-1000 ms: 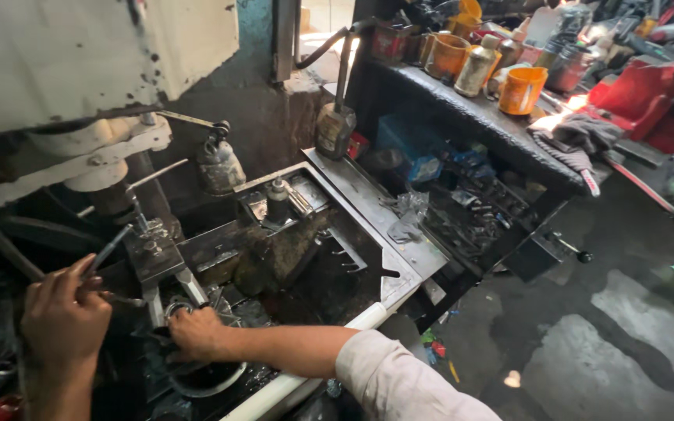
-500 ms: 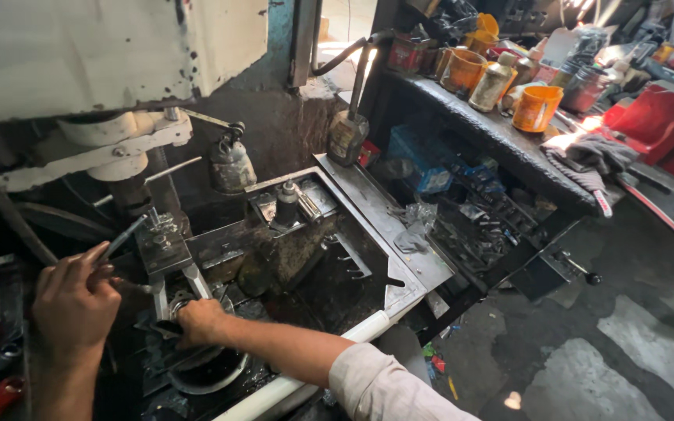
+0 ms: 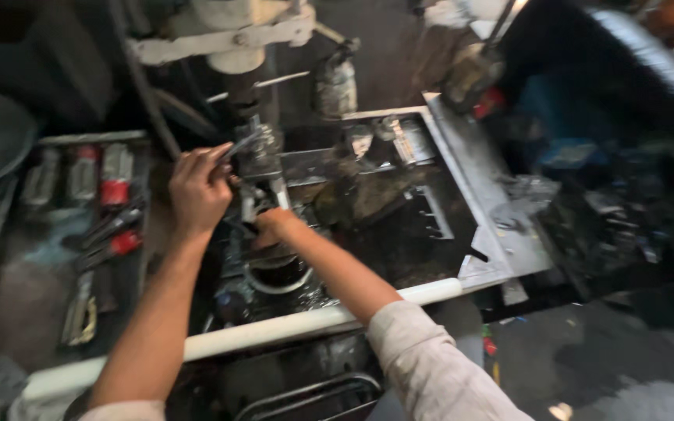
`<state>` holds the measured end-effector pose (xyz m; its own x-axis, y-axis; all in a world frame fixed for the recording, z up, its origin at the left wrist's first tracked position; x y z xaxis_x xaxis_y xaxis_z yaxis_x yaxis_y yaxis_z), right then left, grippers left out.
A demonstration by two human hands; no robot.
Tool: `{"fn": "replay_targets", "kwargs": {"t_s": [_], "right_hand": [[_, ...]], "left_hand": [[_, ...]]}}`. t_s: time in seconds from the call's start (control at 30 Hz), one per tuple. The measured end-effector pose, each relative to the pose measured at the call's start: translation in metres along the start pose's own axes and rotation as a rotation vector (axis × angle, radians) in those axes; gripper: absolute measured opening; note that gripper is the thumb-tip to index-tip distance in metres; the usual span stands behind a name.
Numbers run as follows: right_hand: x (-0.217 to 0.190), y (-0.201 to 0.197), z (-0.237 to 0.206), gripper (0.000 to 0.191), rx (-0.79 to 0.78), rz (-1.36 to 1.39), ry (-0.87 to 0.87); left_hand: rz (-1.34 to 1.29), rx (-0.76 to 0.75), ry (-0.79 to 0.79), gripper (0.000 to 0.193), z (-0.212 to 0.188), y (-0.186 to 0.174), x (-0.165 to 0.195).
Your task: The person works on a small engine or machinery component, using a wrench to tighten bolts and pouring liquid from a bottle into the assembly. The person repeatedly adjusts parts and applies lubricant throughout the clip.
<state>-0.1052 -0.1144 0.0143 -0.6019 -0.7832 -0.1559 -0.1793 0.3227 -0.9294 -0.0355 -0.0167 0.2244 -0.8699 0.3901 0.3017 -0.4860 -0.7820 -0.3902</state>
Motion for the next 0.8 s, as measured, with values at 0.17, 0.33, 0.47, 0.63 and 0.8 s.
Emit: {"fn": "replay_targets", "kwargs": {"t_s": [0.17, 0.33, 0.47, 0.63, 0.8], "right_hand": [[0.02, -0.009, -0.03, 0.046, -0.189, 0.609, -0.028], [0.125, -0.016, -0.036, 0.032, -0.07, 1.204, 0.145], [0.173, 0.046, -0.023, 0.02, -0.294, 1.28, 0.362], [0.161, 0.12, 0.006, 0.026, -0.453, 1.483, 0.643], [0.143, 0.149, 0.038, 0.026, -0.377, 1.748, 0.58]], "left_hand": [[-0.023, -0.055, -0.033, 0.037, 0.0, 0.001, 0.003], [-0.053, -0.154, -0.062, 0.037, -0.005, 0.019, -0.001], [-0.053, -0.256, -0.132, 0.039, -0.018, 0.041, -0.011], [-0.059, -0.333, -0.117, 0.041, -0.025, 0.06, -0.011], [-0.089, -0.367, -0.229, 0.043, -0.028, 0.073, -0.017]]}}
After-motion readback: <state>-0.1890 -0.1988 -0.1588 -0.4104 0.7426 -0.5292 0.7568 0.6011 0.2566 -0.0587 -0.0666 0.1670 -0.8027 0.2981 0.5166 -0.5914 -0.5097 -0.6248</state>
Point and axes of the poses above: each hand's wrist, its own z-axis towards the middle knuckle, its own y-axis out of the palm, x = y × z, the point moved 8 cm from there along z, towards the middle knuckle, and after that the axes turned 2 degrees about -z, right-handed, at the moved point
